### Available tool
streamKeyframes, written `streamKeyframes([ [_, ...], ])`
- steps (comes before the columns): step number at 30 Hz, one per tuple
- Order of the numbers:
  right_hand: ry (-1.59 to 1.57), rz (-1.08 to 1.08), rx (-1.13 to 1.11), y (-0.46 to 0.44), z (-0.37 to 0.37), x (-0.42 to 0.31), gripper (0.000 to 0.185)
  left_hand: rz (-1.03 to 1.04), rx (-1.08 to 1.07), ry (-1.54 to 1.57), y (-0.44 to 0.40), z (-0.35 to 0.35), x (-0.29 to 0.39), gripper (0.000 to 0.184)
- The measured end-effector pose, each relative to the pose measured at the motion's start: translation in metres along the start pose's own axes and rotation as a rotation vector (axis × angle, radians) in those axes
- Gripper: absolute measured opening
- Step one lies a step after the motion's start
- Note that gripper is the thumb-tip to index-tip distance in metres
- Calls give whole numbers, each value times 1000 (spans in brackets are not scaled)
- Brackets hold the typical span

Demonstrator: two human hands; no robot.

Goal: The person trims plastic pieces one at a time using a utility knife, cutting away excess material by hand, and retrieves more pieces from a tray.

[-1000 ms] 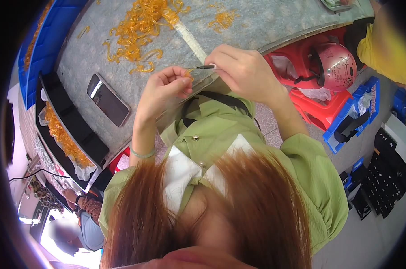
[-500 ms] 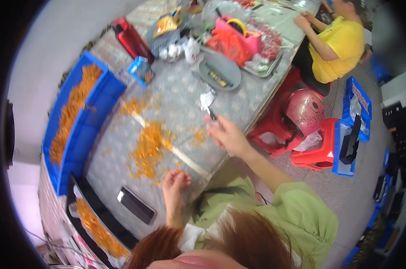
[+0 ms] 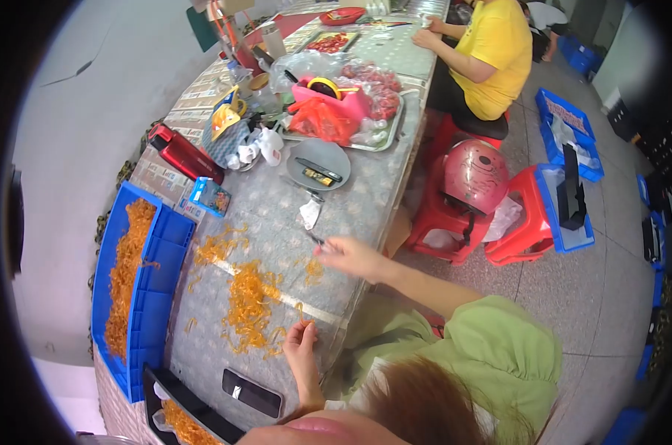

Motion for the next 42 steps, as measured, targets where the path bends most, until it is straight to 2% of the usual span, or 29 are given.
streamKeyframes([
  [5,-75,181,-90,33,36,53,20,-24,-91,7,4,10,2,12],
  [8,-157,196,-154,38,54,61,20,-41,-112,30,9,18,9,11],
  [12,-47,142,-186,42,66,54,15,-41,-99,44,13,22,16,12],
  [17,-240,135,-174,42,70,61,12,-12,-97,62,14,21,14,13],
  [25,-300,177,-122,43,68,63,13,185,-36,-322,1,11,5,11],
  [29,-179,128,-71,44,65,64,15,322,-43,-437,0,11,18,15],
  [31,-135,139,-69,43,61,65,16,411,-7,-483,-3,6,15,11],
  [33,-31,52,96,49,53,51,18,447,24,-544,-3,7,16,10],
  [34,47,-46,175,47,43,66,25,437,46,-592,-3,5,18,10],
  [35,389,-342,257,51,32,59,27,431,53,-605,-4,3,18,11],
  [38,517,-119,225,65,17,47,36,397,63,-672,-10,-3,10,13],
  [39,602,-163,153,67,13,45,36,373,64,-667,-10,-3,9,14],
  [40,486,-73,107,68,9,53,35,359,69,-657,-12,-1,10,15],
  [41,288,70,151,72,9,52,28,326,67,-678,-13,-1,10,15],
  [42,269,90,131,75,8,56,25,310,60,-691,-15,1,10,15],
])
Point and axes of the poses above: each hand's wrist, its own y-axis away from the middle knuckle, its own z-axis out of the palm, x = y × z, the point moved 7 cm from there along -y, towards the middle knuckle, and after that the axes turned 1 degree about z, right-handed, at the moved point
